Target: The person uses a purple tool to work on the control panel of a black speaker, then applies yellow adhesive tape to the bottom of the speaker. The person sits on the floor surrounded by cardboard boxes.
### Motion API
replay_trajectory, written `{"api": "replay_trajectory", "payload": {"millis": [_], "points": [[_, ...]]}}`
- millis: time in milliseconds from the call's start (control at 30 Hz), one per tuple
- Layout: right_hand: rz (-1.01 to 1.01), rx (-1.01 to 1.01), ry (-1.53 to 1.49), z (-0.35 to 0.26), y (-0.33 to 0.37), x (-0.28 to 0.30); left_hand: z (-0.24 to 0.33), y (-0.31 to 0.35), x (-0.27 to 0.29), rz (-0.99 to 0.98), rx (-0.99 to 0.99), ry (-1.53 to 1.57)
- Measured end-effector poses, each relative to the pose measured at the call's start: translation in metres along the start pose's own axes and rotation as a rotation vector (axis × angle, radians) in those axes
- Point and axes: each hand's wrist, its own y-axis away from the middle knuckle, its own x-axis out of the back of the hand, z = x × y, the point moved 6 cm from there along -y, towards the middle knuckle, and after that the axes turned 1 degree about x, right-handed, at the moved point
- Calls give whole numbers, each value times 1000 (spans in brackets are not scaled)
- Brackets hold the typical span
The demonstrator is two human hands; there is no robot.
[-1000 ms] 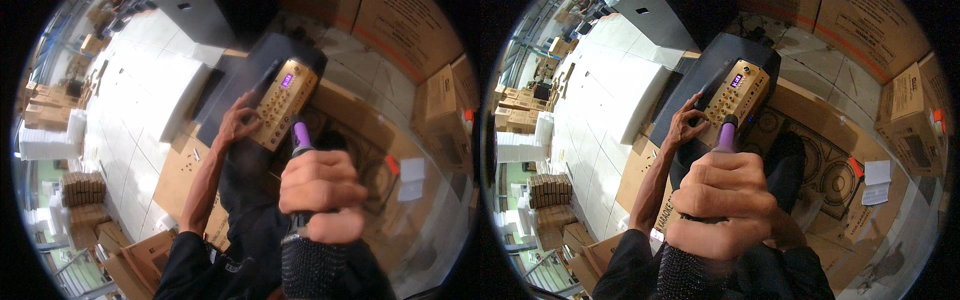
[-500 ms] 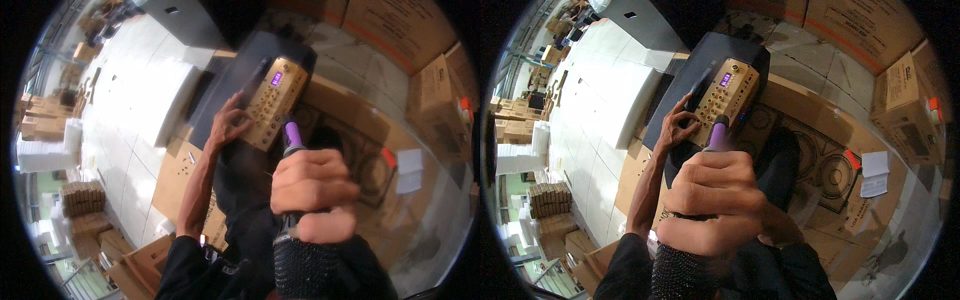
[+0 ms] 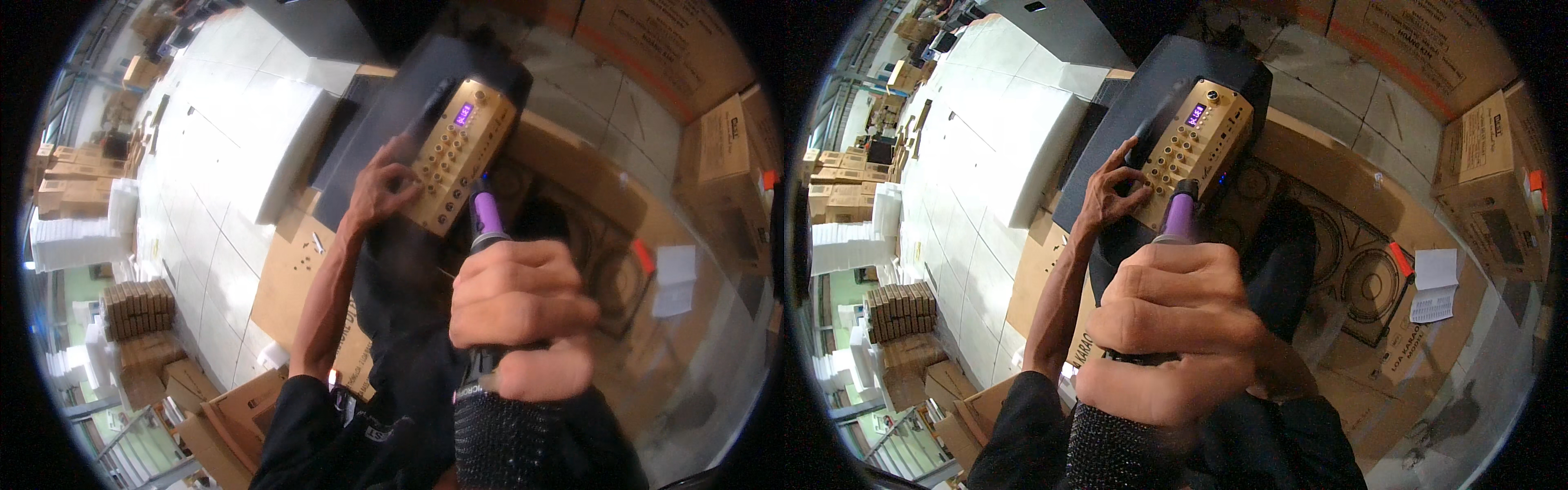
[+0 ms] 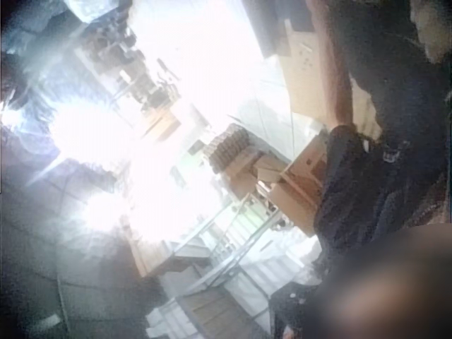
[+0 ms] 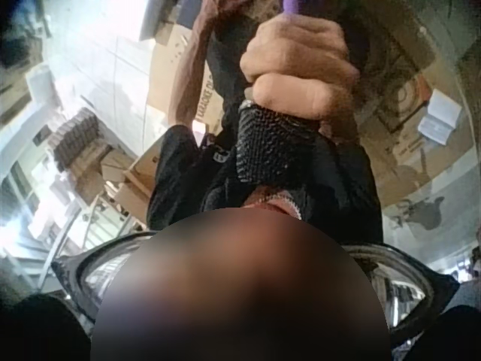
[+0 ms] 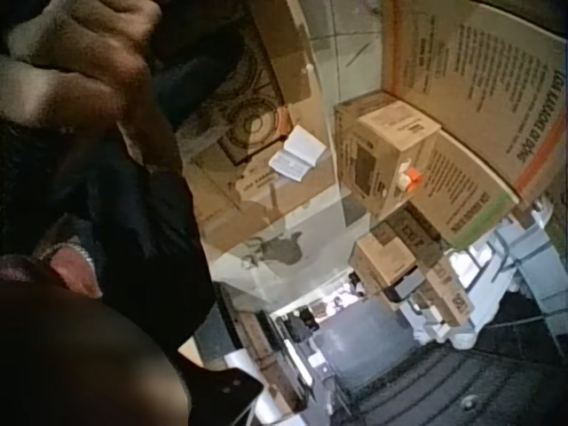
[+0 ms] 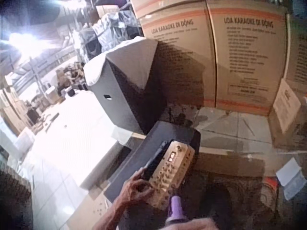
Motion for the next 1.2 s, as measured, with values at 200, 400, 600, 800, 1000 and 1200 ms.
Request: {"api": "replay_trajectory", "payload": {"millis": [200,400,600,800,1000,1200], "points": [[-16,-8,-28,6,3,2,1,1,0,-14,35,28],[-10,-13,-36,13,8,2,1,-1,0,13,-4,-6],[-8,-26,-33,15,10,1,0,-1,0,13,-16,-10],[11,-58,-15,14,11,0,1,0,0,17,-13,-18],[21,-46,-26,13,8,1,1,-1,0,19,6,-23],[12,-85,-61,7,8,4,4,0,2,8,29,-19]]}}
